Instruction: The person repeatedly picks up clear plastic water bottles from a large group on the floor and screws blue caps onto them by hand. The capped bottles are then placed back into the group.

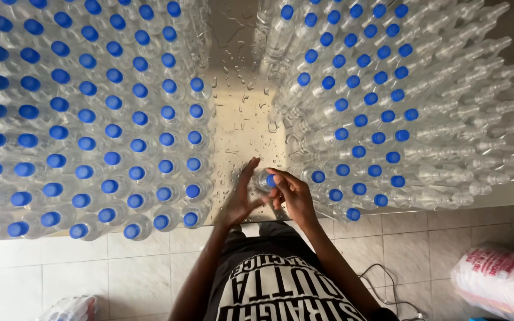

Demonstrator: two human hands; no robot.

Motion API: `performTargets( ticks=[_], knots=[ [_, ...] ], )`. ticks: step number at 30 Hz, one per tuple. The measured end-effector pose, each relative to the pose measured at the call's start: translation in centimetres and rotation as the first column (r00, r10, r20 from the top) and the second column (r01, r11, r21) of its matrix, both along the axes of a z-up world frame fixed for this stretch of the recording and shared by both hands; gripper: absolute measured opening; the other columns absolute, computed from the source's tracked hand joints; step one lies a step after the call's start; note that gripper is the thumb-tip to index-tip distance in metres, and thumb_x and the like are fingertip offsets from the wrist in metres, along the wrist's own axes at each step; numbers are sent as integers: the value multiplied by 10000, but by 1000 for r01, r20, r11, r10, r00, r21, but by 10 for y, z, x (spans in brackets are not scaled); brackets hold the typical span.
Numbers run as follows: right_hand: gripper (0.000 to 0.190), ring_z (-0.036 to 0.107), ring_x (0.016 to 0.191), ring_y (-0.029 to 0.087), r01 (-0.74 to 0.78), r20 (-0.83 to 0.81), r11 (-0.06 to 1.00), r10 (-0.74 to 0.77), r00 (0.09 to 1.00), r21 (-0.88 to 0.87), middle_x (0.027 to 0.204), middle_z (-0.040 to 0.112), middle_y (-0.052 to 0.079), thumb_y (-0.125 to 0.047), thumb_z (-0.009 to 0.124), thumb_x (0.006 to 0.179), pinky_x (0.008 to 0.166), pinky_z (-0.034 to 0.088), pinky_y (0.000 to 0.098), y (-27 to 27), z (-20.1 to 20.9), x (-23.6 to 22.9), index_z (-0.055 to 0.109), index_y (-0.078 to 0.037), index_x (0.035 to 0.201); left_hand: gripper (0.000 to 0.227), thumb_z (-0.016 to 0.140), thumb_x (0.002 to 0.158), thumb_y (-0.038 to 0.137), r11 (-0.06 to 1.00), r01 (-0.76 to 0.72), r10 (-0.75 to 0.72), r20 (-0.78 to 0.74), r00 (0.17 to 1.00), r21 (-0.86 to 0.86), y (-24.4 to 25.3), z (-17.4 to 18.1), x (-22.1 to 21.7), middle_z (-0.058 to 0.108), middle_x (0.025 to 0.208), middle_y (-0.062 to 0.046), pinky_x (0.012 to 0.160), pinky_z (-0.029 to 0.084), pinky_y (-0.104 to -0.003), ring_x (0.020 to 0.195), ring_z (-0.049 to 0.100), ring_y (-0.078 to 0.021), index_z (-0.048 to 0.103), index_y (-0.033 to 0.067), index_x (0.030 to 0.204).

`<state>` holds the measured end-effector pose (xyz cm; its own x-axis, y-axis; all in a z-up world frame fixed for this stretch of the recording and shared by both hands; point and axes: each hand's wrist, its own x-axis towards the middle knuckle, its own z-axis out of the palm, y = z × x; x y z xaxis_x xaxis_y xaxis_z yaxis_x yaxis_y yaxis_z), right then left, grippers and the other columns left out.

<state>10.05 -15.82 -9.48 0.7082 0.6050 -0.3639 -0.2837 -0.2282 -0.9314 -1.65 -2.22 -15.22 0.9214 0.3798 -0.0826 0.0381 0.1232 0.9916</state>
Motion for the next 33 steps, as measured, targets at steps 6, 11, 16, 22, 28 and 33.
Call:
performTargets(
  ticks=[6,11,16,22,28,33],
  knots=[
    [500,789,1050,361,-125,77,986,117,990,111,1145,768,308,-265,569,1121,821,698,458,-39,4,-19,570,-3,1547,1194,983,730,37,988,12,4,-101,995,152,-16,-36,18,358,1662,-282,1254,421,-622,1498,459,-534,311,167,1709],
    [427,853,909,269,-254,451,961,275,849,-107,1077,874,106,-282,628,1106,797,664,374,-74,31,-28,841,-86,792,1009,1069,664,340,984,-125,141,-129,982,124,-27,-55,32,677,1490,-48,1271,429,-482,1450,604,-305,549,231,1522],
    [385,698,1256,321,-241,830,876,476,289,-419,1417,643,96,-179,626,1095,925,652,448,-55,31,4,693,-211,1473,835,1030,710,515,987,-67,102,-245,964,147,-44,-117,48,737,1314,-54,1122,543,-530,1306,684,-370,625,292,1405],
    [240,668,1178,377,-436,715,590,666,-213,-680,1236,631,179,-91,632,1073,856,584,439,-34,72,50,669,-39,1304,801,951,791,342,927,166,-70,-281,957,337,-15,-23,24,712,1364,-132,1102,545,-588,1329,662,-445,539,278,1475],
    [635,707,688,291,-119,679,668,727,-104,-734,671,671,38,-468,498,1130,569,610,440,-35,85,72,665,-131,617,830,929,793,333,859,144,-73,-162,984,491,-16,48,6,752,1246,-226,1020,592,-628,1181,728,-508,513,212,1501],
    [361,686,893,296,-311,733,666,586,-344,-678,959,628,77,-469,481,1150,687,587,407,-33,144,92,640,-147,1192,775,908,790,343,892,168,-143,-91,986,420,-5,83,-4,783,1153,-298,963,622,-650,1072,766,-536,548,135,1444]
  ],
)
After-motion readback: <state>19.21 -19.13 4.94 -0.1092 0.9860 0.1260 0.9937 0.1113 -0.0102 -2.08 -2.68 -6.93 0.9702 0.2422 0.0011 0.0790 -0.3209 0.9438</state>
